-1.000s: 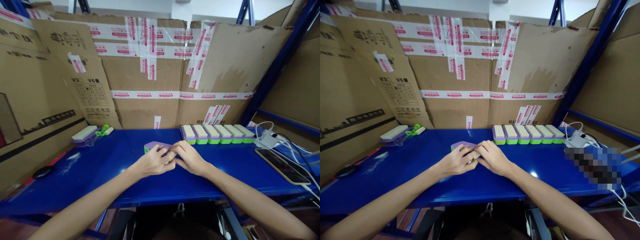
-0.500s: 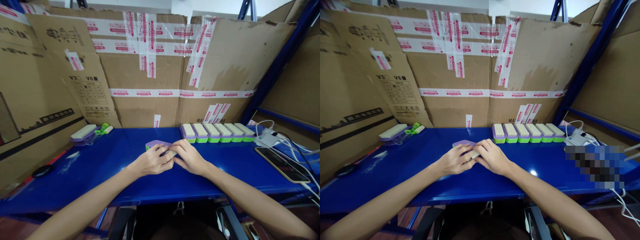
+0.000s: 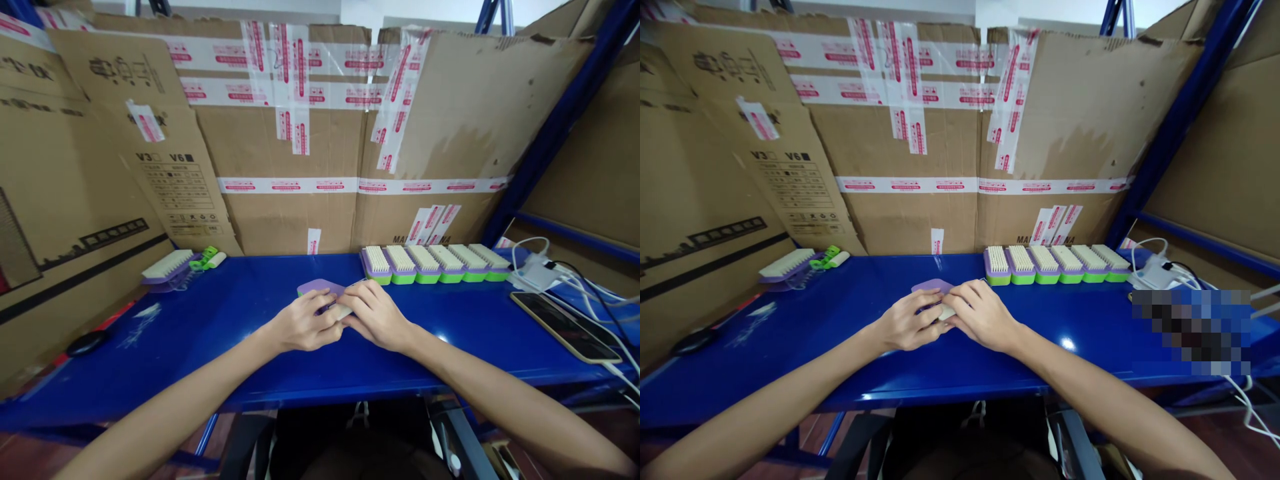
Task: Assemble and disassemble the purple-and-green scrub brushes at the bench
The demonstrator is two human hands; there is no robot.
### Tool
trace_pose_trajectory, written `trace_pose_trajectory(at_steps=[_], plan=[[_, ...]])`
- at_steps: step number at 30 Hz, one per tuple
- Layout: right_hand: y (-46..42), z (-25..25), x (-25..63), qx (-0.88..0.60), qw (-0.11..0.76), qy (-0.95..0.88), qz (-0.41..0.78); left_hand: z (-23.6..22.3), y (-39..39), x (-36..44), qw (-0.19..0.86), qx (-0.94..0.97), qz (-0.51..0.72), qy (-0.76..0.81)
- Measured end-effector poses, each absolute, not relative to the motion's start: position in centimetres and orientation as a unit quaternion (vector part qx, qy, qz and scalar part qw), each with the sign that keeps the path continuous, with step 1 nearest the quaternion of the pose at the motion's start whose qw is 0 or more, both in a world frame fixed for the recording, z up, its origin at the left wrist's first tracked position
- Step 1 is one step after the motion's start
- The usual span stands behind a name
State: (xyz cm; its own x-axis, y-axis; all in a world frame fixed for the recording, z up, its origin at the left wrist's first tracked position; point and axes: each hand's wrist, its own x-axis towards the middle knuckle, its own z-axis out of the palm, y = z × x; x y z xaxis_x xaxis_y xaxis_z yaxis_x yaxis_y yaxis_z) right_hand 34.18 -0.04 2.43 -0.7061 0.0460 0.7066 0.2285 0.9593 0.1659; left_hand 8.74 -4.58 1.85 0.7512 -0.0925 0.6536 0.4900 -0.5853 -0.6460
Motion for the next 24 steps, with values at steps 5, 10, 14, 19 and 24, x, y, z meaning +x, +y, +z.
trace_pose_trajectory(at_steps=[5,10,14,19,24], plan=[[-0.2,2.5,34.1,-0.065,0.381,-0.914,-0.121,1.5,-4.4,8.5,0.43,-0.828,-0.344,-0.103],[-0.2,2.5,34.0,-0.062,0.389,-0.912,-0.11,0.8,-4.1,8.1,0.404,-0.836,-0.353,-0.116],[-0.3,2.7,34.1,-0.063,0.405,-0.905,-0.112,0.8,-4.0,8.1,0.401,-0.827,-0.376,-0.117],[-0.4,3.0,34.4,-0.074,0.403,-0.908,-0.09,1.4,-4.2,8.4,0.384,-0.821,-0.405,-0.12],[-0.3,3.1,34.5,-0.093,0.421,-0.9,-0.062,1.3,-4.0,8.7,0.314,-0.825,-0.451,-0.13]])
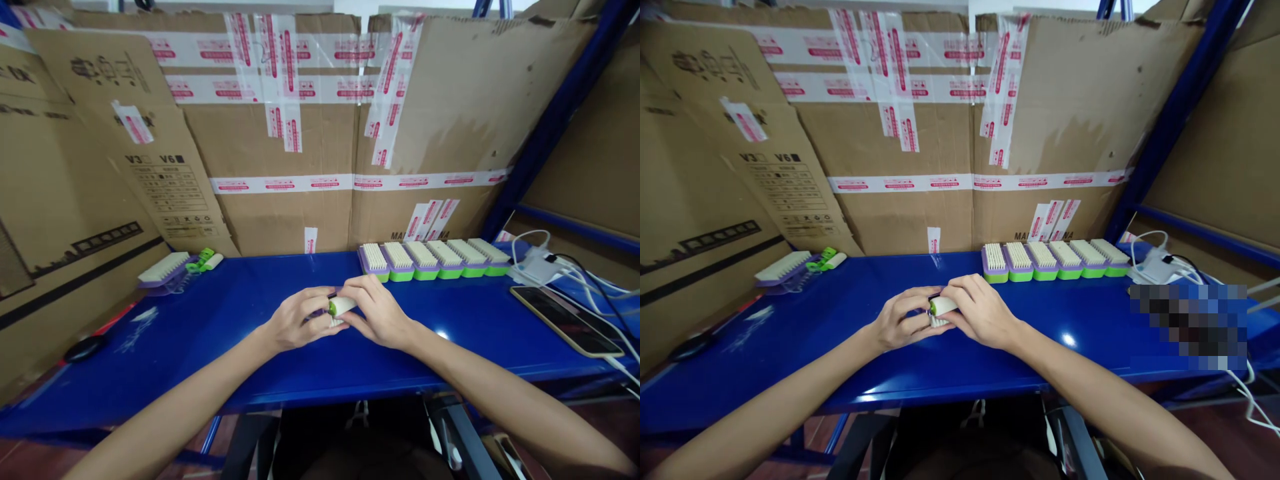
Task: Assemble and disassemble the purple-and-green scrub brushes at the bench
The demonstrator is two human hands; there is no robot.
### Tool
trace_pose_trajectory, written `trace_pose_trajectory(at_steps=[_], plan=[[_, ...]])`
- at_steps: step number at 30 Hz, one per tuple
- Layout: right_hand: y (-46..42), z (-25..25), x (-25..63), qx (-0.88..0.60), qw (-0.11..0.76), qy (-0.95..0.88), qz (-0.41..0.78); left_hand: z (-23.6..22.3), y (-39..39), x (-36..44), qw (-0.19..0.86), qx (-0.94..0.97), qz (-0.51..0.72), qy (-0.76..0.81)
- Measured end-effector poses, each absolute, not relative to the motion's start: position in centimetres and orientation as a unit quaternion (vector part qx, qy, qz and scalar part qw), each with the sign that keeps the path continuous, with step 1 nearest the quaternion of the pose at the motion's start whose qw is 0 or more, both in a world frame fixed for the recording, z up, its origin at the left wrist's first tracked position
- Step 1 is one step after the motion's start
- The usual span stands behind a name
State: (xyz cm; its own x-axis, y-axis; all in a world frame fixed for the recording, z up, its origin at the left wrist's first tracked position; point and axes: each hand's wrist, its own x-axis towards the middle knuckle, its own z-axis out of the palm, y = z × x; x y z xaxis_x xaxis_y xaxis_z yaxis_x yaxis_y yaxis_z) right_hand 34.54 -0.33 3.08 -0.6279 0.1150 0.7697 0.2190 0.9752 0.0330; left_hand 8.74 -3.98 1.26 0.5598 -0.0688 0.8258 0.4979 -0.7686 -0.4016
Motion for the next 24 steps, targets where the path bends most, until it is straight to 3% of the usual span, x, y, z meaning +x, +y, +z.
trace_pose_trajectory(at_steps=[7,11,24], plan=[[-0.4,3.7,34.5,-0.101,0.448,-0.887,-0.036,1.4,-3.4,8.5,0.201,-0.825,-0.487,-0.204],[-0.4,3.9,34.5,-0.111,0.451,-0.885,-0.03,1.3,-3.1,8.2,0.113,-0.835,-0.439,-0.312],[0.2,3.7,34.3,-0.156,0.459,-0.873,0.052,1.1,-2.1,6.6,0.153,-0.849,-0.371,-0.344]])
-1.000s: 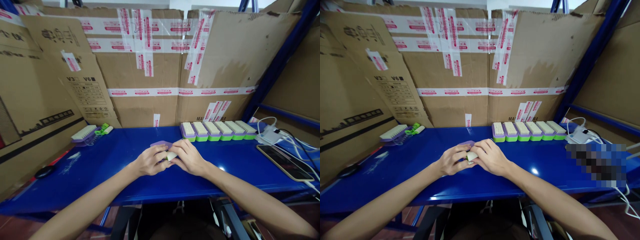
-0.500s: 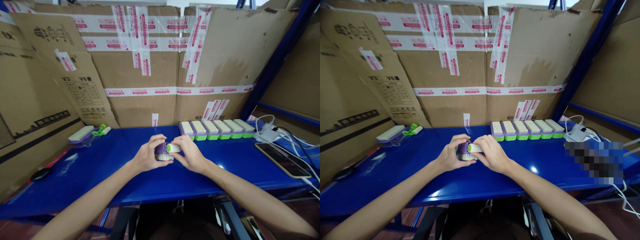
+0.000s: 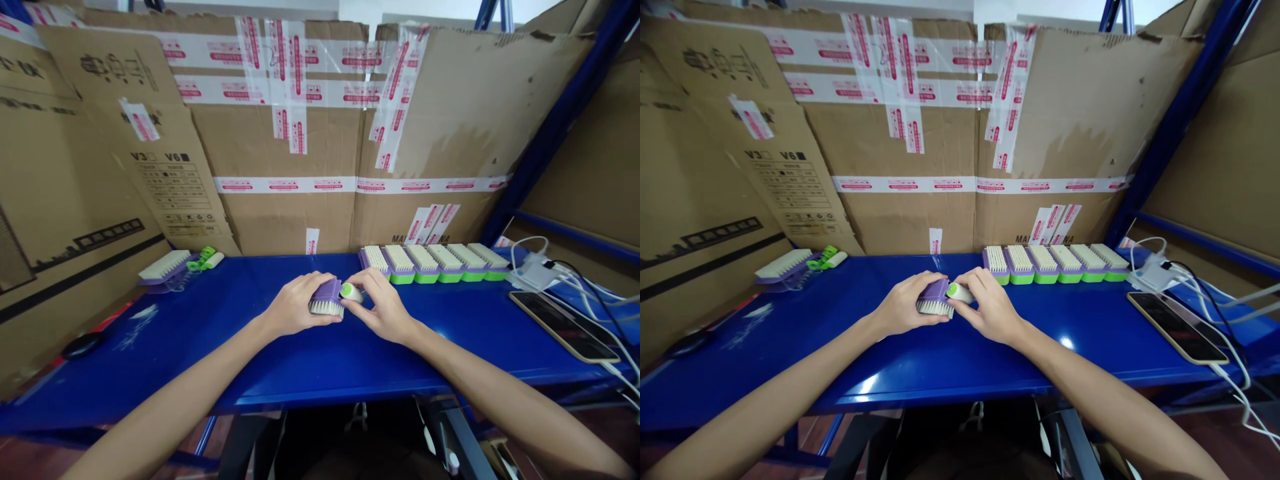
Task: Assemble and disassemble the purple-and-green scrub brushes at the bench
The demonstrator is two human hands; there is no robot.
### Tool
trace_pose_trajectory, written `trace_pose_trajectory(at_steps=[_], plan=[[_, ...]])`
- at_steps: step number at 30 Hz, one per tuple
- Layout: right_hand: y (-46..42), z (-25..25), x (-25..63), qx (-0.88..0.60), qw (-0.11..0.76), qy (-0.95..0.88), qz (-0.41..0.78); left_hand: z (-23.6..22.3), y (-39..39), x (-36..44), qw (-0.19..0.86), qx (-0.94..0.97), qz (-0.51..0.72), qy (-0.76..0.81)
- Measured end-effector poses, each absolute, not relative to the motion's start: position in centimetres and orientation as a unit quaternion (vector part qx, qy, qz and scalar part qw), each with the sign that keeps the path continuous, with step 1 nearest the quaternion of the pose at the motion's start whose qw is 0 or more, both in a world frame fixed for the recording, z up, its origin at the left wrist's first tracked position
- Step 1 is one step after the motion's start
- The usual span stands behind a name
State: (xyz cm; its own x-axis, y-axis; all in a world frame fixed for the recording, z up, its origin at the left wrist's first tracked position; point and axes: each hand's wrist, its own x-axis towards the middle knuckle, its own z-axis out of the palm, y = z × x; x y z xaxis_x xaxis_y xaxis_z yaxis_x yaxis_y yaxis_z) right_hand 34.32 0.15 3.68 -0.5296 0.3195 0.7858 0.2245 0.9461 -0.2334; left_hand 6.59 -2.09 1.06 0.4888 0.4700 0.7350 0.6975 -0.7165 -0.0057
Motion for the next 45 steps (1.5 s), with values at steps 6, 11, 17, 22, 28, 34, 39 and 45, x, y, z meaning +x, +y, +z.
trace_pose_trajectory(at_steps=[6,11,17,22,28,34,39,45], plan=[[0.2,3.3,34.2,-0.192,0.6,-0.772,0.082,1.3,-2.2,6.1,0.086,-0.844,-0.382,-0.365],[1.7,2.5,34.2,-0.24,0.641,-0.71,0.166,1.6,-2.1,5.4,0.01,-0.806,-0.406,-0.431],[2.5,2.2,34.0,-0.24,0.629,-0.7,0.238,1.7,-1.4,5.2,-0.124,-0.746,-0.452,-0.474],[2.3,2.0,34.1,-0.233,0.623,-0.711,0.229,1.1,-0.6,5.3,-0.178,-0.694,-0.528,-0.455],[2.5,1.9,34.1,-0.231,0.63,-0.706,0.227,0.7,0.1,5.4,-0.217,-0.646,-0.585,-0.44],[2.5,1.9,34.2,-0.236,0.627,-0.703,0.238,0.4,0.4,5.3,-0.235,-0.625,-0.598,-0.443],[2.5,2.1,34.3,-0.23,0.618,-0.71,0.249,-0.3,0.6,5.1,-0.199,-0.658,-0.587,-0.427],[2.0,2.6,34.2,-0.227,0.616,-0.716,0.237,0.5,0.2,4.7,-0.05,-0.713,-0.566,-0.411]])
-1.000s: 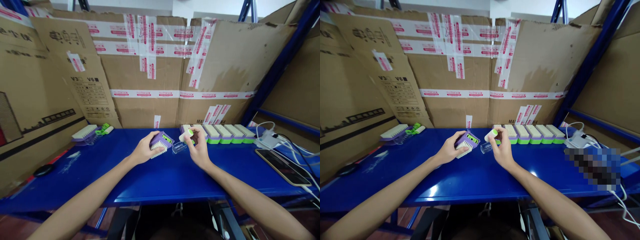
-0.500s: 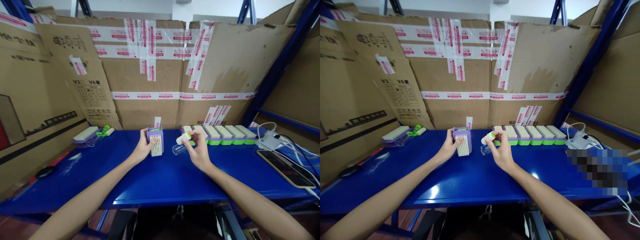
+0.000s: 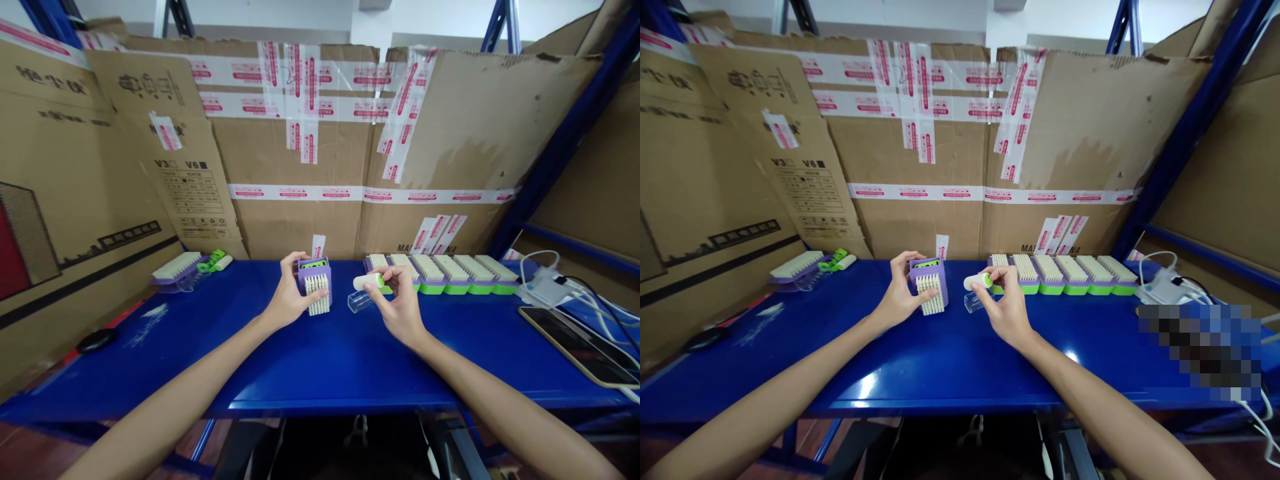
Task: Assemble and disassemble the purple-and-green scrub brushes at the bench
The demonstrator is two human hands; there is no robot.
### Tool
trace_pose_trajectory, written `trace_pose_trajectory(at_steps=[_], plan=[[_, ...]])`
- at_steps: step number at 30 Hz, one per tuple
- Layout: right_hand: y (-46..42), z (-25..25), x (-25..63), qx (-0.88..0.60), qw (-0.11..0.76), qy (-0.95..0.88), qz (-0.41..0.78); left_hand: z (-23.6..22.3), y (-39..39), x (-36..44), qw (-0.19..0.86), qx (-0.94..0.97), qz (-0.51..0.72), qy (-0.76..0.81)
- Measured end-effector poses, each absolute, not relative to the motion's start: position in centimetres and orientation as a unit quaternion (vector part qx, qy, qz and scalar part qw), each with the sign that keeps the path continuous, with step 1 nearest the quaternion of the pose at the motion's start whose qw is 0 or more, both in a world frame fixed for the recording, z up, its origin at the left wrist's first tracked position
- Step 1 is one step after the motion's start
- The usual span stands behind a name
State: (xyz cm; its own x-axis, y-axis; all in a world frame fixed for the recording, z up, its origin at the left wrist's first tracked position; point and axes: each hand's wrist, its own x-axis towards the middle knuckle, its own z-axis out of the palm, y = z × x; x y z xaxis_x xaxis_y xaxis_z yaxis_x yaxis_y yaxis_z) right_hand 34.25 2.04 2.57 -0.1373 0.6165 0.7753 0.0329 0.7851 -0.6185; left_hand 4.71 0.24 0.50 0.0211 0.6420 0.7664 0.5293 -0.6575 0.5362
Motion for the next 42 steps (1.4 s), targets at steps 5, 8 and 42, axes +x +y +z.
trace_pose_trajectory(at_steps=[5,8,42], plan=[[1.8,2.8,34.3,-0.224,0.606,-0.734,0.208,2.5,-0.7,4.5,-0.084,0.759,0.513,0.393],[1.7,2.8,34.2,-0.222,0.601,-0.743,0.193,2.8,-0.9,4.5,-0.087,0.758,0.503,0.406],[0.8,3.0,34.2,-0.201,0.521,-0.819,0.13,6.4,-2.9,2.8,-0.09,0.807,0.366,0.455]])
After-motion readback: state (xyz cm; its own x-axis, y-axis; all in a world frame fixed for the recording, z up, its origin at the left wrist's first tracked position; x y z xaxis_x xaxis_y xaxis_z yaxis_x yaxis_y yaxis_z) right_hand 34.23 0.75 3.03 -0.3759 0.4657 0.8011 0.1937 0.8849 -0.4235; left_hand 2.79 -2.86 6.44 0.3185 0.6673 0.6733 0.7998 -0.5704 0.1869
